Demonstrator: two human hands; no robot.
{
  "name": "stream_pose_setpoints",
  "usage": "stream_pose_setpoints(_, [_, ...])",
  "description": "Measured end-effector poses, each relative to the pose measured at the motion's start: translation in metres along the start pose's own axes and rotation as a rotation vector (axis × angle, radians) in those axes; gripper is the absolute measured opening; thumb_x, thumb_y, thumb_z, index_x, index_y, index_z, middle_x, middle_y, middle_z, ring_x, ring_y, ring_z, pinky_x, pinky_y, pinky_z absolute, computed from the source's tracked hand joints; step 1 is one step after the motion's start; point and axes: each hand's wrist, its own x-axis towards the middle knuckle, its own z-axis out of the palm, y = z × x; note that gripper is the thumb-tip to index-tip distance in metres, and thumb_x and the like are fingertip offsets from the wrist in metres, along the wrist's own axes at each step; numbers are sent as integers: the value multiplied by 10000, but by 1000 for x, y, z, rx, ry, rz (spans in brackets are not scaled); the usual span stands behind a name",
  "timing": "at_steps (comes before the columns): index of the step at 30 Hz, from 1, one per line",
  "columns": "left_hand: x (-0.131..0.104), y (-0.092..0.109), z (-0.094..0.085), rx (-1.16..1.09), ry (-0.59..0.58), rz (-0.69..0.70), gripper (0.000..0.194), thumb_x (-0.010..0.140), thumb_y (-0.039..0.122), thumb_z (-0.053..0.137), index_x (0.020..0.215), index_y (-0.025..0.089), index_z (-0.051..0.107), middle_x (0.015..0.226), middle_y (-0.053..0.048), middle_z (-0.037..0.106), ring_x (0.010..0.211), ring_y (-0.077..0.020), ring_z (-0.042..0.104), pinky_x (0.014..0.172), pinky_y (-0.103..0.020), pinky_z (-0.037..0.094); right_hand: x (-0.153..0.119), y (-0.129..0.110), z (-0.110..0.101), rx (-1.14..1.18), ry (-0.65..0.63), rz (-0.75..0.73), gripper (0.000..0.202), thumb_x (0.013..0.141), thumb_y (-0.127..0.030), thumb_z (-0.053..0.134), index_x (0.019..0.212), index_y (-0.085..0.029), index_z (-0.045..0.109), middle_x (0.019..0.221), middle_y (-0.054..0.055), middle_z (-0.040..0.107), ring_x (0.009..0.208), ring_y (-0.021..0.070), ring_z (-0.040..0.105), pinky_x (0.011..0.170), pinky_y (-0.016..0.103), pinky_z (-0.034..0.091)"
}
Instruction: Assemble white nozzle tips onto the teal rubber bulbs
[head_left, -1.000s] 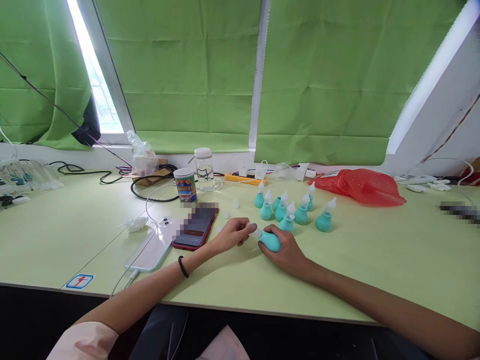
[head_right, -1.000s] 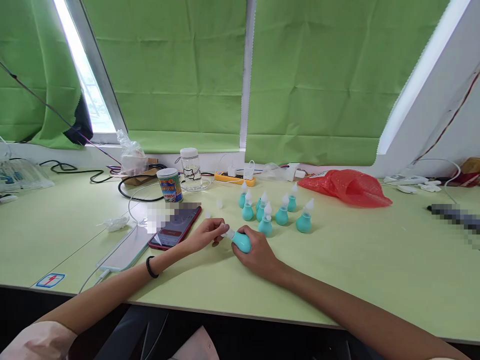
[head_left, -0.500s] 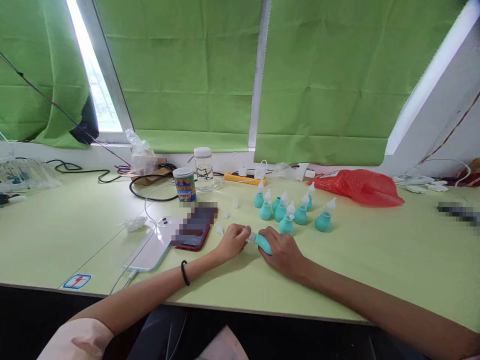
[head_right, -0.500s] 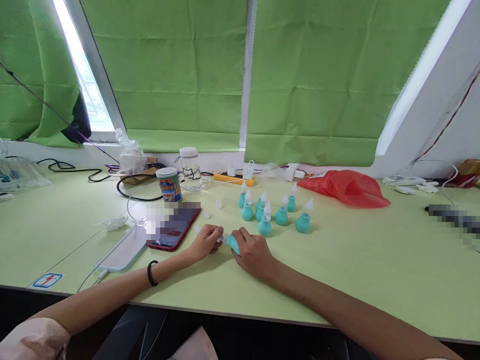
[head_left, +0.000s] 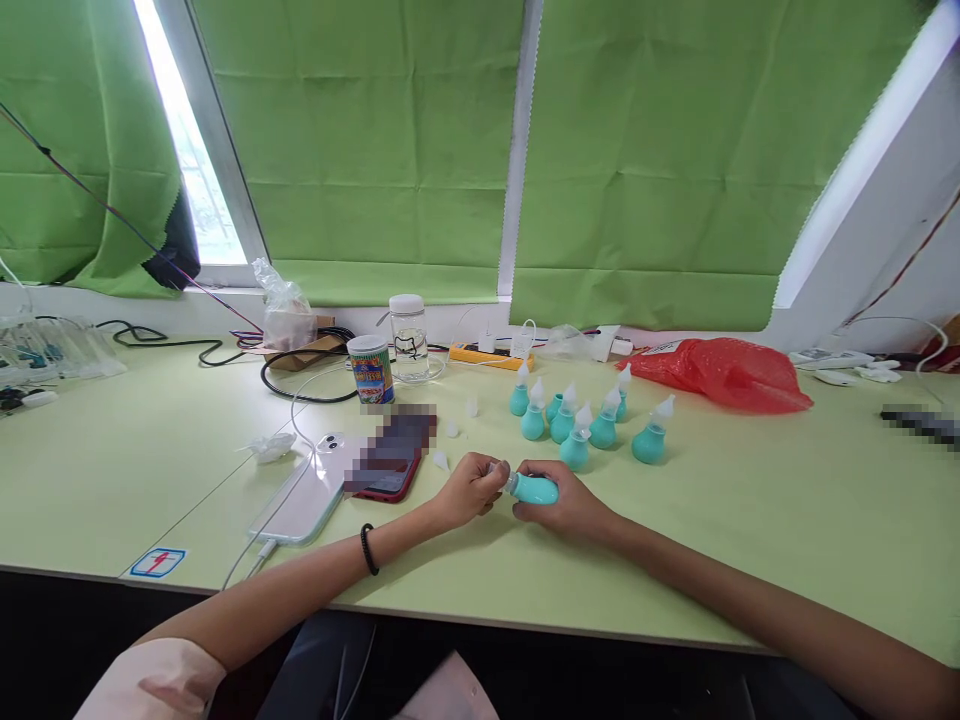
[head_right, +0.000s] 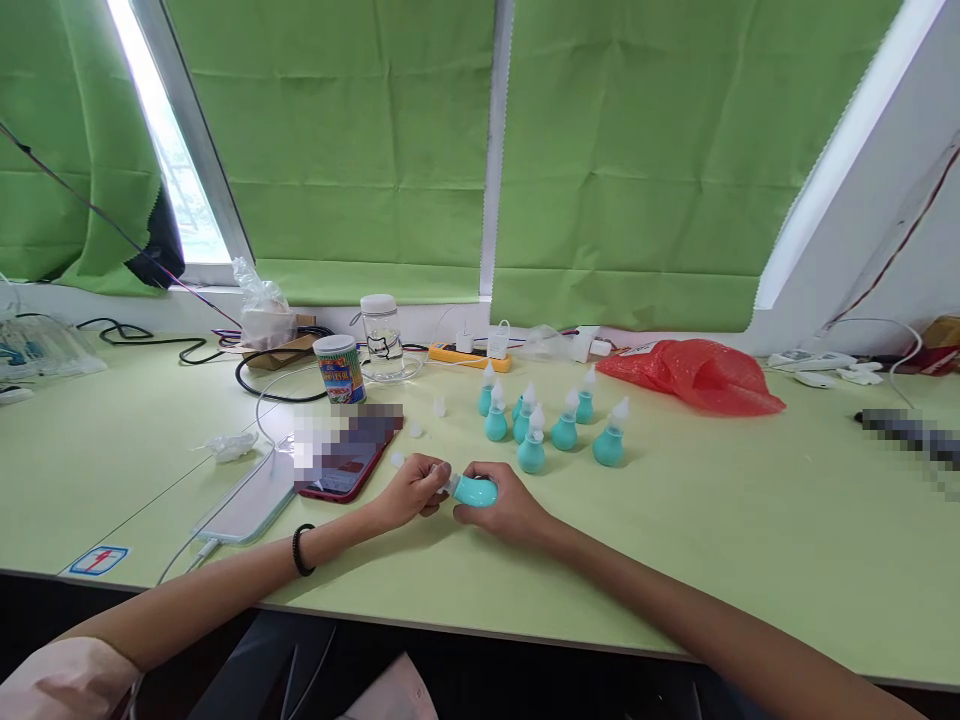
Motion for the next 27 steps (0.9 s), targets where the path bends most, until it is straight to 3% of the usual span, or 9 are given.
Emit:
stream_pose_setpoints(5, [-2, 1, 0, 27, -40, 38, 392, 716, 475, 342, 487, 169, 257, 405, 85, 207, 341, -18, 177, 322, -161, 178, -2, -3, -3, 394, -272, 225, 172, 582, -187, 579, 694, -167, 449, 476, -80, 361, 353, 22, 256, 305, 160, 130])
stream_pose_setpoints(11, [-4, 1, 0, 263, -42, 136, 368, 749, 396, 318, 474, 156, 277, 399, 69, 237, 376, -30, 208, 360, -173, 165, -4, -2, -8, 594, -381, 375, 156, 612, -150, 575, 680, -168, 436, 507, -64, 390, 375, 10, 241, 322, 149, 94])
stream_pose_setpoints(18, [-3, 7, -2, 328, 6, 201, 374, 784, 384, 272, 493, 151, 292, 436, 57, 273, 407, -42, 244, 395, -179, 205, -3, -4, -7, 579, -366, 251, 145, 656, -220, 577, 714, -167, 454, 522, -52, 433, 365, 15, 287, 318, 154, 127])
stream_pose_setpoints(22, [2, 15, -15, 365, 145, 279, 411, 829, 370, 123, 589, 148, 372, 483, 37, 350, 439, -64, 320, 439, -187, 279, -2, -4, -7, 508, -270, 157, 142, 710, -288, 523, 744, -159, 473, 588, -22, 507, 352, 23, 351, 328, 166, 214])
stream_pose_setpoints(24, [8, 17, -26, 549, 263, 323, 372, 836, 330, 153, 670, 146, 430, 527, 20, 415, 483, -79, 376, 490, -205, 317, -1, -3, -8, 462, -210, 143, 153, 702, -293, 529, 736, -150, 488, 641, -5, 530, 378, 34, 398, 346, 173, 267])
stream_pose_setpoints(27, [17, 16, -42, 1005, 411, 378, 214, 794, 271, 319, 806, 151, 496, 705, -32, 518, 677, -138, 454, 601, -254, 354, 0, 0, -8, 425, -153, 134, 156, 679, -282, 545, 734, -140, 512, 690, 8, 542, 420, 49, 442, 373, 179, 315])
